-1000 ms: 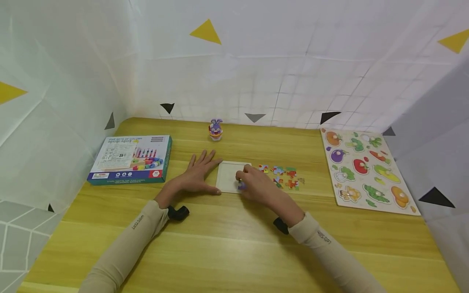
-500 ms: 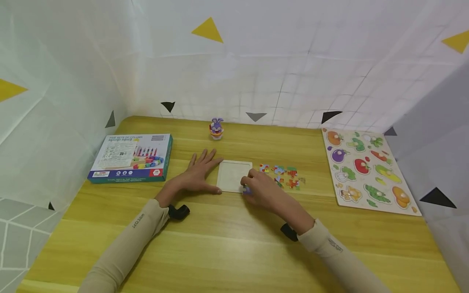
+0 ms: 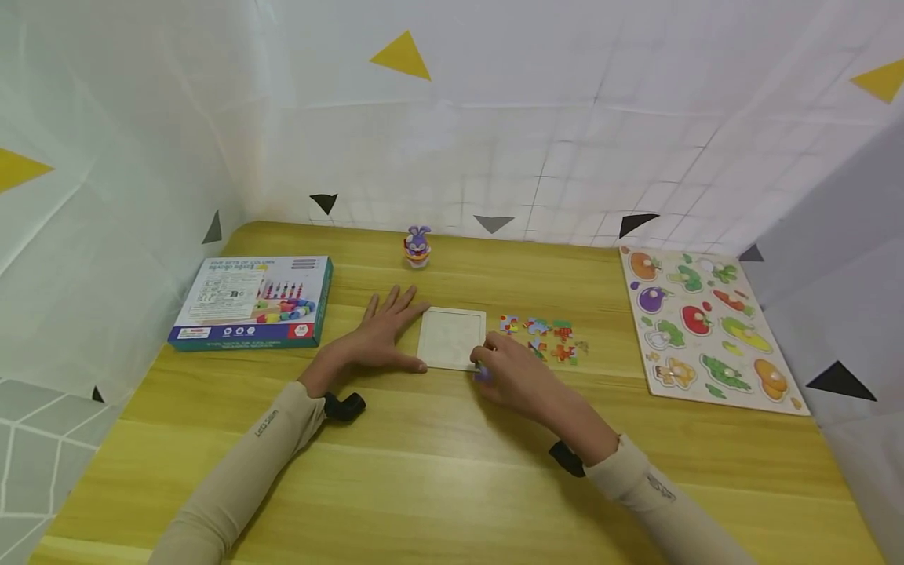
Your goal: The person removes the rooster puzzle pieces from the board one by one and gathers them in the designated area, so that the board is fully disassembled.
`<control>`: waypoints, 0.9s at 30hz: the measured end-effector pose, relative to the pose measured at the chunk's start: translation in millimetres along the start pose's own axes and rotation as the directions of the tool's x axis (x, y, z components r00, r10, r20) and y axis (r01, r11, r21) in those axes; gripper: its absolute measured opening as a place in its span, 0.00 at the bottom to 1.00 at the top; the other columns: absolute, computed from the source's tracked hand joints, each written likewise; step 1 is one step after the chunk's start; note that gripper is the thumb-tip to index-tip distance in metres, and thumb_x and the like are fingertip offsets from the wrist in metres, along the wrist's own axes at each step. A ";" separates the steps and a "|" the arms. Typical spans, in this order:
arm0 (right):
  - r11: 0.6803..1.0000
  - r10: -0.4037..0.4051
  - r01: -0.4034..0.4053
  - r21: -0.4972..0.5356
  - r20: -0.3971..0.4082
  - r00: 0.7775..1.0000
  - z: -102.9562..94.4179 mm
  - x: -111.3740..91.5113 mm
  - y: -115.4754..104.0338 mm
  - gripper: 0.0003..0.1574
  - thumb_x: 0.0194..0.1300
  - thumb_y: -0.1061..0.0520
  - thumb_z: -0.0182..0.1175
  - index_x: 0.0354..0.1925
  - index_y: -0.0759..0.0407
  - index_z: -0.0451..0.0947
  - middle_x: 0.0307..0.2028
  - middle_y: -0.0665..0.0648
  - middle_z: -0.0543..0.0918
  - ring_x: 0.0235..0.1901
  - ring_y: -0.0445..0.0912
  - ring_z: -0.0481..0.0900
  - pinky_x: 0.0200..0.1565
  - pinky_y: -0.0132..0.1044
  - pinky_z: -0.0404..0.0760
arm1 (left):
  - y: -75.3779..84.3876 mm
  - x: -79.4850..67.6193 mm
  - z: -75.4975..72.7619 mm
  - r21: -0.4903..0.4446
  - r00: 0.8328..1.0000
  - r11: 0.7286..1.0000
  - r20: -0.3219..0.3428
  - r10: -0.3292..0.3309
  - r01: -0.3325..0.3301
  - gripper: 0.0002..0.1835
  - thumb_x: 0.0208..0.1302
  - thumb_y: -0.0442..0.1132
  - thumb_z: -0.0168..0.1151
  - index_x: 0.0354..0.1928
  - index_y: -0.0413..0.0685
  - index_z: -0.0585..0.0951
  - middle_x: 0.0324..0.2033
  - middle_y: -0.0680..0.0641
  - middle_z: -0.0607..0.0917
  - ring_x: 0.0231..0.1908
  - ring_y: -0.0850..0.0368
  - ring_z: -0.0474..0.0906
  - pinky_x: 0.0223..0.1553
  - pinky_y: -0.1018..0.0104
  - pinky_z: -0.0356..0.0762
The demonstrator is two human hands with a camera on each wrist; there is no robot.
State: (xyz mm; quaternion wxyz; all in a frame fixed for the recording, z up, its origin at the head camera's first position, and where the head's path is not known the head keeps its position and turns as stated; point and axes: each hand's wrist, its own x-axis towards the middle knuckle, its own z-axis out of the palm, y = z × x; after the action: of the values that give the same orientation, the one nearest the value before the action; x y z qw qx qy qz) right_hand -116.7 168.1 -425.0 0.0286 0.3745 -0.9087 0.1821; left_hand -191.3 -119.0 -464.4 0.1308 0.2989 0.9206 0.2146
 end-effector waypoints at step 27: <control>0.995 0.083 -0.084 -0.050 -0.020 0.996 -17.7 -40.7 15.4 0.22 0.46 0.64 0.78 0.43 0.62 0.85 0.37 0.54 0.77 0.33 0.43 0.75 0.31 0.39 0.78 | -0.5 -0.1 -0.8 -0.012 1.000 1.000 0.006 0.000 0.000 0.61 0.51 0.73 0.68 0.80 0.59 0.51 0.79 0.44 0.37 0.76 0.41 0.25 0.70 0.38 0.21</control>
State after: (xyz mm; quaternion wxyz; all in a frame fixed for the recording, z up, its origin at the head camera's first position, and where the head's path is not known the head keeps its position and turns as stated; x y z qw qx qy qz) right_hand -99.6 211.6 -420.9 0.0387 0.3337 -0.9276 0.1633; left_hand -191.8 -119.6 -463.9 0.1354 0.2989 0.9189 0.2190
